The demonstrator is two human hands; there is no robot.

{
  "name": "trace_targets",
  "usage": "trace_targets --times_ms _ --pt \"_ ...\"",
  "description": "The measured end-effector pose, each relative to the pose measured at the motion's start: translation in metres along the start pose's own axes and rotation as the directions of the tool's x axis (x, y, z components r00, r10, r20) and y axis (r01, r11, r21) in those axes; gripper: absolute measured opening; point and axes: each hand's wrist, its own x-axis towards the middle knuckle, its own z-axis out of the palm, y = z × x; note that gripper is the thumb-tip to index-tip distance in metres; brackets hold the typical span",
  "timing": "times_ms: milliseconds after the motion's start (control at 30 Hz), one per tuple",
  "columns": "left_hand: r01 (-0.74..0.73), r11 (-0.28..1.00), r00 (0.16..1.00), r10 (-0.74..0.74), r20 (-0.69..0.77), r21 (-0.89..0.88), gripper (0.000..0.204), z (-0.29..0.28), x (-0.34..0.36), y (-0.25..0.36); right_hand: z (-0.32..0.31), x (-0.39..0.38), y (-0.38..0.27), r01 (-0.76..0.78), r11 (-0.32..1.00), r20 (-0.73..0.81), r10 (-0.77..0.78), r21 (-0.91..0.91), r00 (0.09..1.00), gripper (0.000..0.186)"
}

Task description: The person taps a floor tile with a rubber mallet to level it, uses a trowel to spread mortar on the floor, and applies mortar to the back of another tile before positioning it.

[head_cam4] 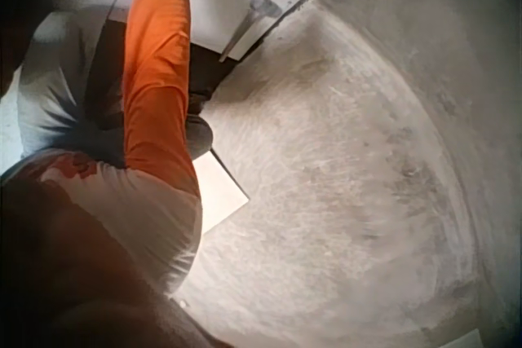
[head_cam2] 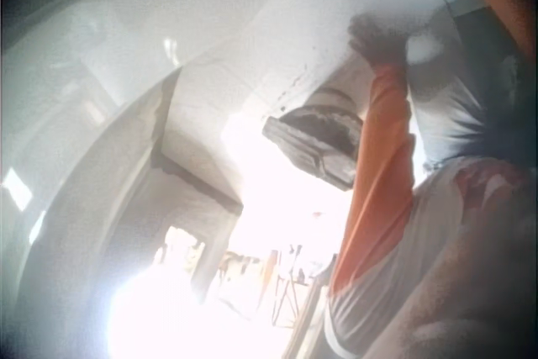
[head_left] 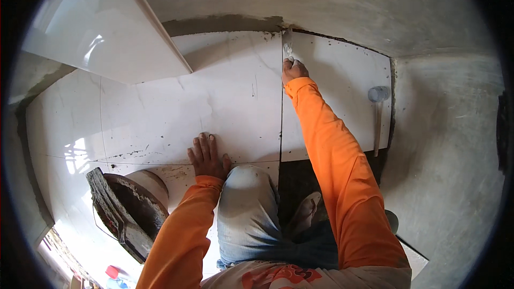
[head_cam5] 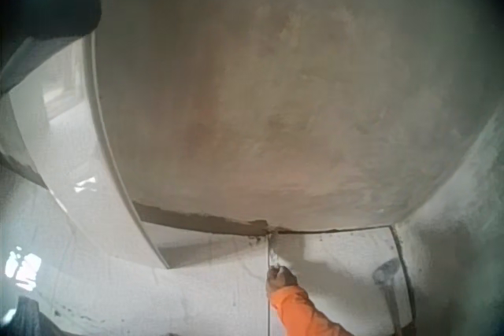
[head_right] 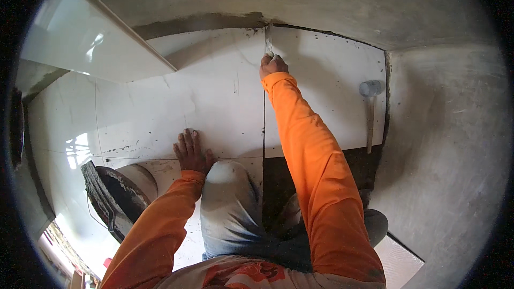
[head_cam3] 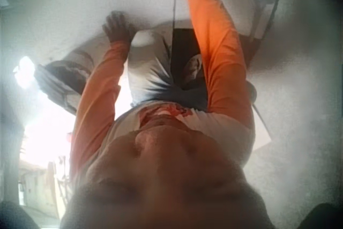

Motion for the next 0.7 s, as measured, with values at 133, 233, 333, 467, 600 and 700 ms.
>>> trace_targets --times_ms 133,233,333,467,600,700 --pt "0.022 1.000 0.999 -0.022 0.034 0.003 0.066 0.001 -0.001 -0.002 0.012 0.001 -0.011 0.071 0.978 -0.094 -0.090 -0.195 0.991 0.039" --pt "0.000 1.000 1.000 0.001 0.014 -0.023 0.065 0.004 0.001 0.006 0.015 0.009 -0.004 0.004 0.973 -0.092 -0.027 -0.232 0.995 0.034" --pt "0.001 1.000 1.000 -0.001 0.007 -0.003 0.066 0.004 -0.003 -0.004 0.002 -0.004 -0.030 0.177 0.864 0.162 -0.113 -0.472 0.980 0.032" --pt "0.018 0.999 0.999 -0.016 0.049 -0.041 0.066 -0.002 0.002 0.004 -0.028 0.007 -0.015 0.638 0.500 0.626 -0.221 -0.586 0.748 0.030" --pt "0.011 0.999 0.999 -0.010 0.046 -0.037 0.069 -0.001 -0.001 0.000 -0.046 0.019 -0.052 0.122 0.893 0.515 0.134 -0.433 0.847 0.022" --pt "0.035 0.999 0.997 -0.033 0.072 -0.016 0.069 -0.002 0.000 -0.002 -0.051 0.030 -0.078 -0.430 0.886 0.449 0.461 -0.175 0.765 0.017"
